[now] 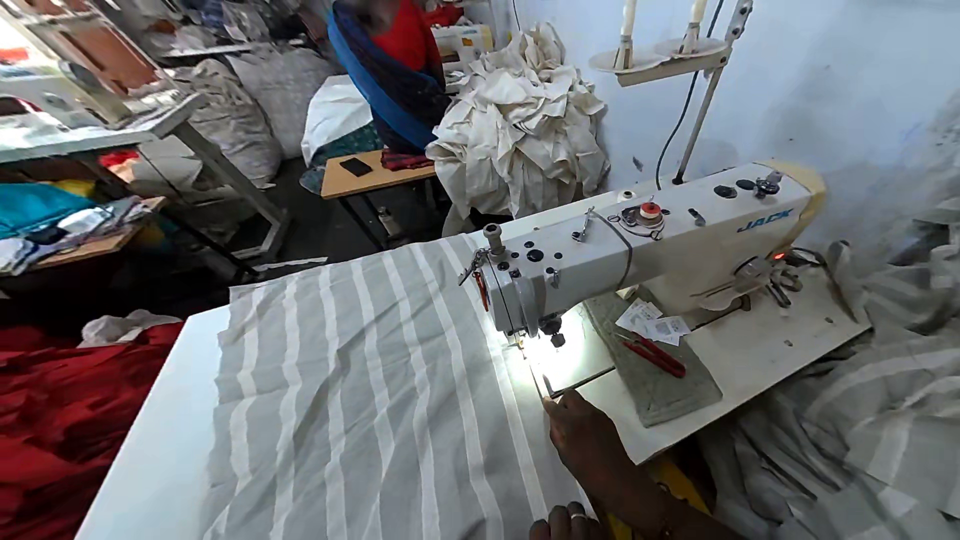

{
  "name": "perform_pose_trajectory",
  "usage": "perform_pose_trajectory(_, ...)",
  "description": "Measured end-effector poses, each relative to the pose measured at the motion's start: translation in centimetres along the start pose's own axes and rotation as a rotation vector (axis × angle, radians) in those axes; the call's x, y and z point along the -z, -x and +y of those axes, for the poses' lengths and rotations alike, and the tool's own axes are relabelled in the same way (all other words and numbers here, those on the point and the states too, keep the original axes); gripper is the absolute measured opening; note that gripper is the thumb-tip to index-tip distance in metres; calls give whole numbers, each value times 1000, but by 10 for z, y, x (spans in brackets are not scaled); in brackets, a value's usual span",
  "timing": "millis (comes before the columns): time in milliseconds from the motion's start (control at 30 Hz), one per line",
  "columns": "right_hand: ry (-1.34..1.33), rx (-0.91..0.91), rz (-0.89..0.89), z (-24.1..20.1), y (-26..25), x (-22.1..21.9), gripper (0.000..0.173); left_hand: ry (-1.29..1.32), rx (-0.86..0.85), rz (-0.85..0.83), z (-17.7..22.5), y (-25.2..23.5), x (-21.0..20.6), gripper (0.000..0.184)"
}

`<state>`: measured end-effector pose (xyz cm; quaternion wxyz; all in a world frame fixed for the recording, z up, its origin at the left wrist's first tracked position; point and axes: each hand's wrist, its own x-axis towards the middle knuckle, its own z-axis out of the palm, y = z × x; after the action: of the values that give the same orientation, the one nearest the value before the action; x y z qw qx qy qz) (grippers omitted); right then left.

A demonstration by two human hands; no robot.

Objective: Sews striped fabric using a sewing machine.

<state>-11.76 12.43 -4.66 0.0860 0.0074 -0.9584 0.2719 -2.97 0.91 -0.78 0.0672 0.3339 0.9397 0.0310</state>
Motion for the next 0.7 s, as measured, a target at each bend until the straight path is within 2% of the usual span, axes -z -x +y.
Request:
perform_pose_trajectory(133,-22,-9,-3,1,-1,-1,31,-9,-57,165,-4,-3,-7,19)
perform_pose_trajectory(200,-36,-12,-4,1,-1,0,31,56,-74,187,-5,-2,-14,20)
perform_pose_trajectory(300,-46,-14,-10,1,-2,1,31,122,-45,141,-4,-1,-16,24)
perform_pose_trajectory(467,-53,-16,3,2,-3,0,31,93,10,210,-4,-5,-20,23)
perform_pose_trajectory(700,-80,-7,8,7,-5,1,29,117,74,450,-25,-30,-27,19)
